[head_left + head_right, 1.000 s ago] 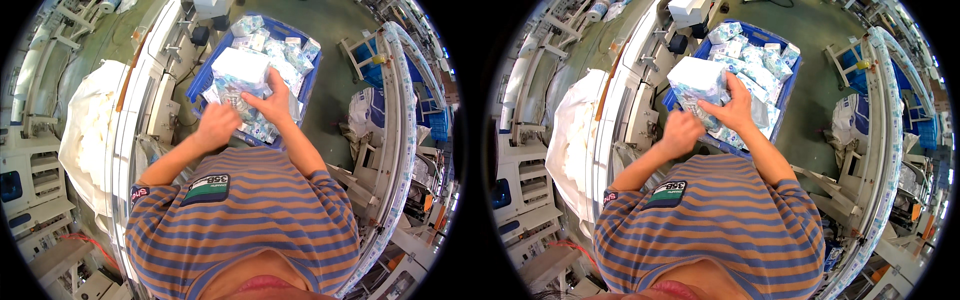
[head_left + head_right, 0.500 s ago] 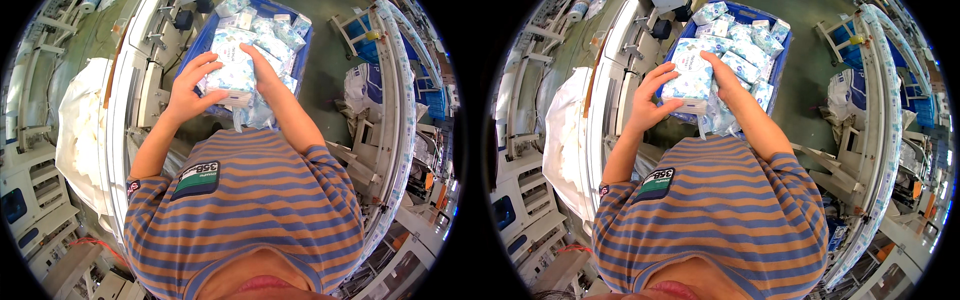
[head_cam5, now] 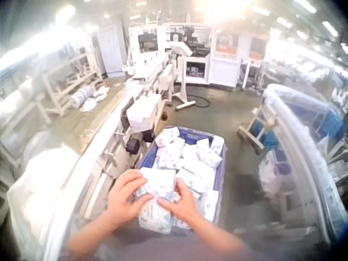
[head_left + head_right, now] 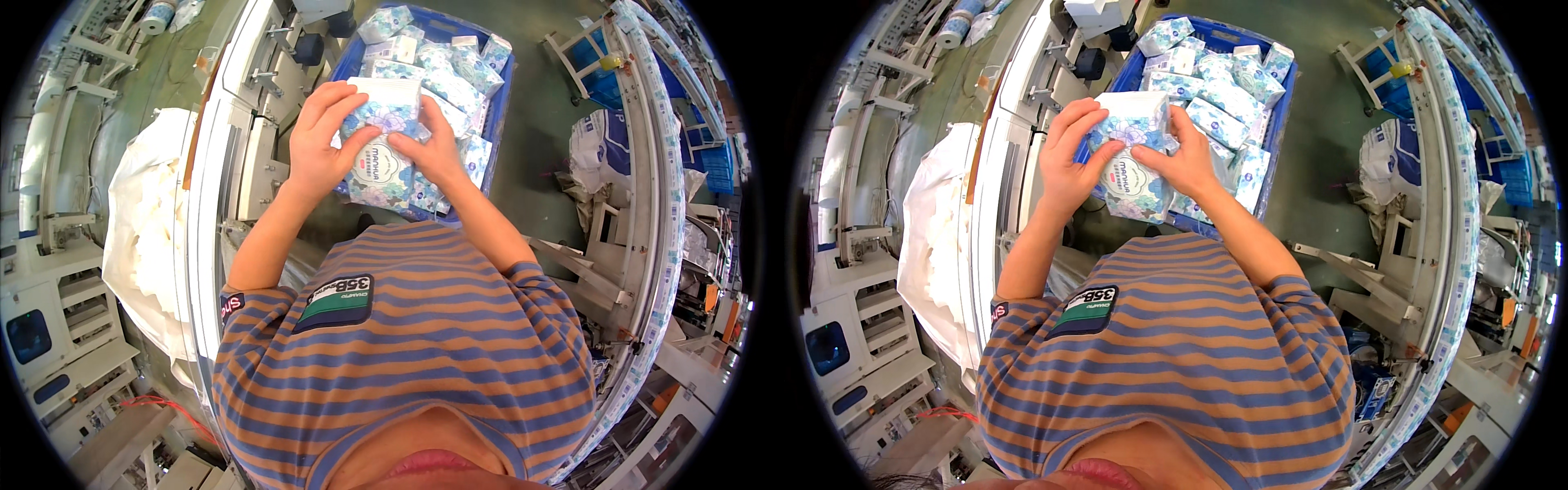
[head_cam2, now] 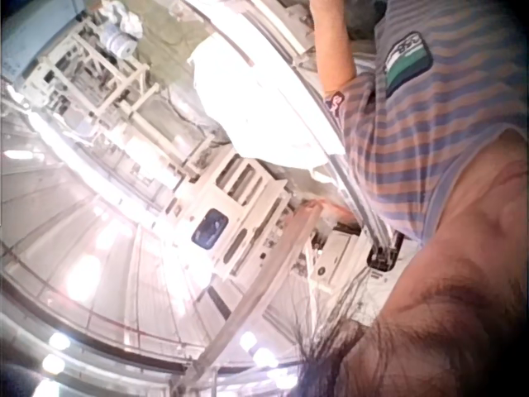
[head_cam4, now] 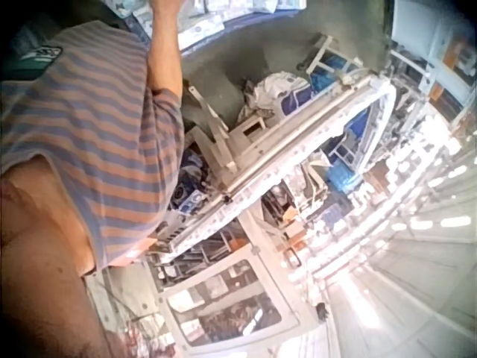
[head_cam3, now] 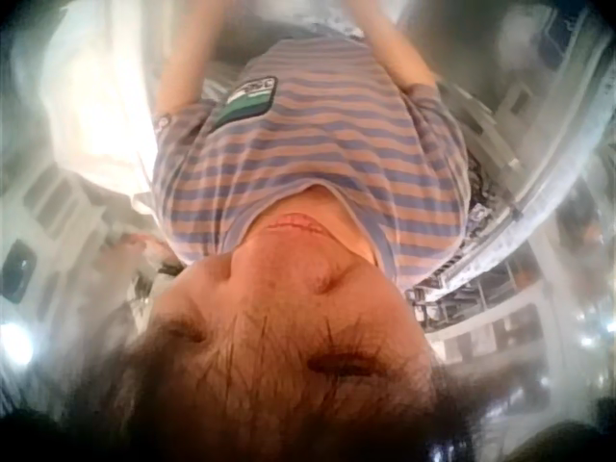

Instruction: The person repeatedly picks up small, individually wrapped packages from a blue bin, removes them from their plastic wrappers, and places the unwrapped white rectangular items into a large white sack. The person handles the items one by one, discarding the plastic wrappers into the bin.

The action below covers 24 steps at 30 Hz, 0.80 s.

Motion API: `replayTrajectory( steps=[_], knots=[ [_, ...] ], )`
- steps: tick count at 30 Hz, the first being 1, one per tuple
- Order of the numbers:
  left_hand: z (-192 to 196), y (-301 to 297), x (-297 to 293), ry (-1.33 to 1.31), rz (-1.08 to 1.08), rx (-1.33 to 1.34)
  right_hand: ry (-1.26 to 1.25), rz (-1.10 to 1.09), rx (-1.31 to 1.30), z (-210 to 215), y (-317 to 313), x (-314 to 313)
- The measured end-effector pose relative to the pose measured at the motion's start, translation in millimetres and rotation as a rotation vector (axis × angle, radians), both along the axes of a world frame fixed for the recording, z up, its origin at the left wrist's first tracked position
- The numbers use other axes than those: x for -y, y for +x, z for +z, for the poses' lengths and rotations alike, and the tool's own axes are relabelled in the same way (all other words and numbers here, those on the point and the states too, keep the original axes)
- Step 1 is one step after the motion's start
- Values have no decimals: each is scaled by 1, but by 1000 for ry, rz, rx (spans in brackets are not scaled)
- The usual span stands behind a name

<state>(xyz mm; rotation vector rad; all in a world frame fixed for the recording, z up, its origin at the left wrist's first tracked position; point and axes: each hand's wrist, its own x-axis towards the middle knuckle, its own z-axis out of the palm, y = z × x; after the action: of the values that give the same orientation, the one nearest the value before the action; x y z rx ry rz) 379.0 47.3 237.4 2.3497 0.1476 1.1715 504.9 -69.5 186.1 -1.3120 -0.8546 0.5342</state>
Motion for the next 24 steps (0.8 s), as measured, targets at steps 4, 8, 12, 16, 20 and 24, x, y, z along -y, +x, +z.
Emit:
replayTrajectory(
  steps=[4,8,12,16,20,24],
  knots=[
    [4,4,6,37,-31,72,94,14,-38,3,-2,8],
    [3,8,13,145,-32,141,167,9,-98,3,-7,14],
    [-33,-23,40,383,-58,-220,134,-169,13,-7,-6,21],
    [-58,-48,41,-204,-114,-194,62,-330,547,-11,4,26],
    [-25,-16,41,-473,-83,-44,-26,-172,599,8,-10,26],
    [-28,-10,23,59,137,20,318,-295,521,23,-22,9]
  ],
)
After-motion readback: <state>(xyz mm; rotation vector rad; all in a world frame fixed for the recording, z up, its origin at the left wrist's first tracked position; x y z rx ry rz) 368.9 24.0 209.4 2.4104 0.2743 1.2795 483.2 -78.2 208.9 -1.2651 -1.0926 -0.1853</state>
